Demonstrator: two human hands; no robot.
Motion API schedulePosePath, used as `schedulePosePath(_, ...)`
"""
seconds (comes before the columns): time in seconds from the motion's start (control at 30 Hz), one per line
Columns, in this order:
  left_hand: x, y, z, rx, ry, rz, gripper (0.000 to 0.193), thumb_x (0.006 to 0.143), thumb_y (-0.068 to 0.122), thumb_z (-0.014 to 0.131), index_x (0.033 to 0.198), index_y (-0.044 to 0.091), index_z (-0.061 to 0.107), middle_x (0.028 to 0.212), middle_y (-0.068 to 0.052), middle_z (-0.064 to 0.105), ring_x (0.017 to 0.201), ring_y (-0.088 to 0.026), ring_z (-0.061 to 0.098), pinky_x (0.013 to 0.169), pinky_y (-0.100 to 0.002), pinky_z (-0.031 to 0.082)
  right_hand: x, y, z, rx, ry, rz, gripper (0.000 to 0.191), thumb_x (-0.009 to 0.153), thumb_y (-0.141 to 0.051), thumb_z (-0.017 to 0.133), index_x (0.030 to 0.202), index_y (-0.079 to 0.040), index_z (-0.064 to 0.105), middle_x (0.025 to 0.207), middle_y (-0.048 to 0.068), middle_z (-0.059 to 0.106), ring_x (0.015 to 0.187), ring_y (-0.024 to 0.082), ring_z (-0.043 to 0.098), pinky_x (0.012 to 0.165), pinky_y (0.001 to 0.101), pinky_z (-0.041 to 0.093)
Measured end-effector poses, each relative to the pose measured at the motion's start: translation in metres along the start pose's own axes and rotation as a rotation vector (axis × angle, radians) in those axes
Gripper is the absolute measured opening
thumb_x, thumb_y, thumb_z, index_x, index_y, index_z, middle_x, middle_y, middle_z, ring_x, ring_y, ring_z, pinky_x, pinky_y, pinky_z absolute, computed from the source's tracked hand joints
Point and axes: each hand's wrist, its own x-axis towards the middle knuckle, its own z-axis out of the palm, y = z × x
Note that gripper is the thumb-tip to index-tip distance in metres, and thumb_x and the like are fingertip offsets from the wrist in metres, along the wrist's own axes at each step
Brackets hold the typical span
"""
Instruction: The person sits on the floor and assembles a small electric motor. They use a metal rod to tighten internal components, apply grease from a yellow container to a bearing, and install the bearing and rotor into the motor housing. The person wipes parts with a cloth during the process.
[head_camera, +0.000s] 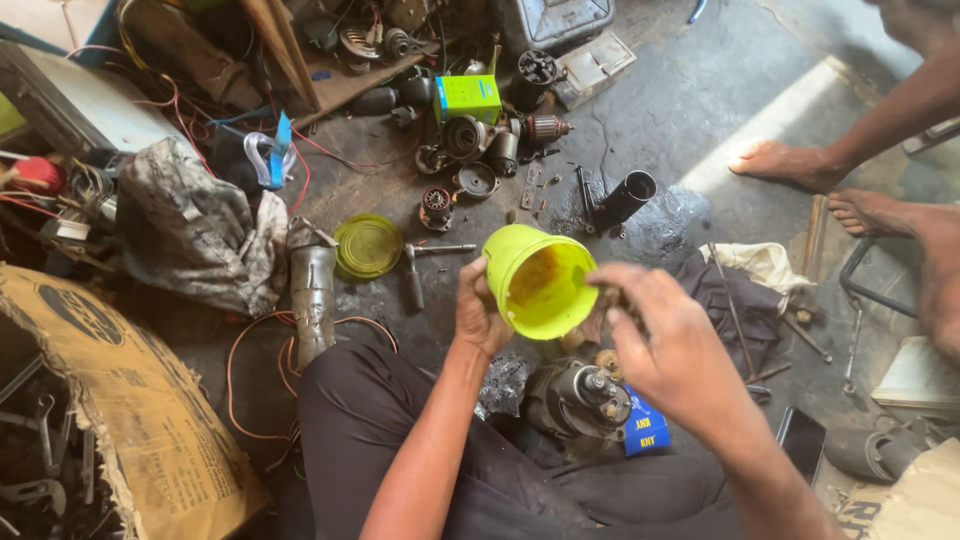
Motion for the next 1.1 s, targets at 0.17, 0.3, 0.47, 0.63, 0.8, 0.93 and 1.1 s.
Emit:
schedulePosePath(0.17,0.000,0.002,-0.001,-0.031,0.015,0.006,0.060,0.083,0.049,0.066,0.127,0.009,0.065,0.123,-0.008,0.069,0.117,-0.026,0.063,0.105,-0.047,0.049,0.015,0.016,0.041,-0.309,-0.125,-0.242,0.047,0.072,0.003,0.062,0.119,0.005,0.060,0.085,0.021,0.069,0.093,0.040,0.062,0.082,0.0484,0.050)
schedulePosePath(0.3,0.004,0.000,-0.004,-0.085,0.012,0.003,0.057,0.083,0.048,0.068,0.125,0.010,0.066,0.124,-0.008,0.068,0.118,-0.026,0.062,0.107,-0.045,0.048,0.044,0.046,0.076,-0.495,-0.275,-0.343,0.050,0.064,-0.002,0.068,0.110,0.013,0.056,0.071,0.021,0.069,0.089,0.042,0.063,0.077,0.0495,0.049)
schedulePosePath(0.47,0.006,-0.002,-0.009,-0.073,0.069,0.007,0.055,0.084,0.048,0.067,0.123,0.010,0.067,0.122,-0.008,0.067,0.116,-0.026,0.061,0.104,-0.048,0.049,0.065,0.078,0.110,-0.570,-0.417,-0.334,0.028,0.068,-0.007,0.069,0.091,0.008,0.063,0.074,0.021,0.070,0.079,0.040,0.068,0.075,0.0472,0.052)
schedulePosePath(0.63,0.004,-0.001,-0.007,-0.040,0.039,-0.031,0.060,0.083,0.051,0.064,0.125,0.008,0.067,0.126,-0.010,0.068,0.119,-0.028,0.062,0.106,-0.049,0.047,0.077,0.090,0.128,-0.610,-0.559,-0.230,0.015,0.073,-0.014,0.070,0.077,0.000,0.072,0.079,0.019,0.072,0.075,0.038,0.072,0.068,0.0477,0.056)
schedulePosePath(0.8,0.001,0.002,-0.001,-0.033,0.033,-0.017,0.064,0.084,0.052,0.062,0.128,0.007,0.065,0.128,-0.009,0.068,0.121,-0.028,0.061,0.108,-0.048,0.045,0.078,0.093,0.137,-0.619,-0.636,-0.184,0.020,0.078,-0.021,0.070,0.080,-0.002,0.075,0.083,0.019,0.073,0.077,0.036,0.072,0.071,0.0473,0.056)
schedulePosePath(0.93,0.001,0.001,-0.001,-0.008,0.040,-0.016,0.063,0.083,0.051,0.062,0.128,0.007,0.064,0.127,-0.010,0.068,0.121,-0.029,0.061,0.107,-0.050,0.046,0.077,0.094,0.141,-0.618,-0.692,-0.122,0.022,0.080,-0.021,0.069,0.085,-0.001,0.075,0.088,0.019,0.074,0.080,0.036,0.072,0.072,0.0473,0.057)
schedulePosePath(1.1,0.003,-0.002,-0.010,-0.018,0.044,-0.024,0.064,0.084,0.051,0.064,0.130,0.007,0.063,0.126,-0.010,0.066,0.120,-0.029,0.060,0.107,-0.049,0.047,0.077,0.070,0.125,-0.563,-0.666,-0.130,0.030,0.079,-0.016,0.068,0.103,0.002,0.071,0.093,0.019,0.073,0.089,0.037,0.070,0.079,0.0465,0.055)
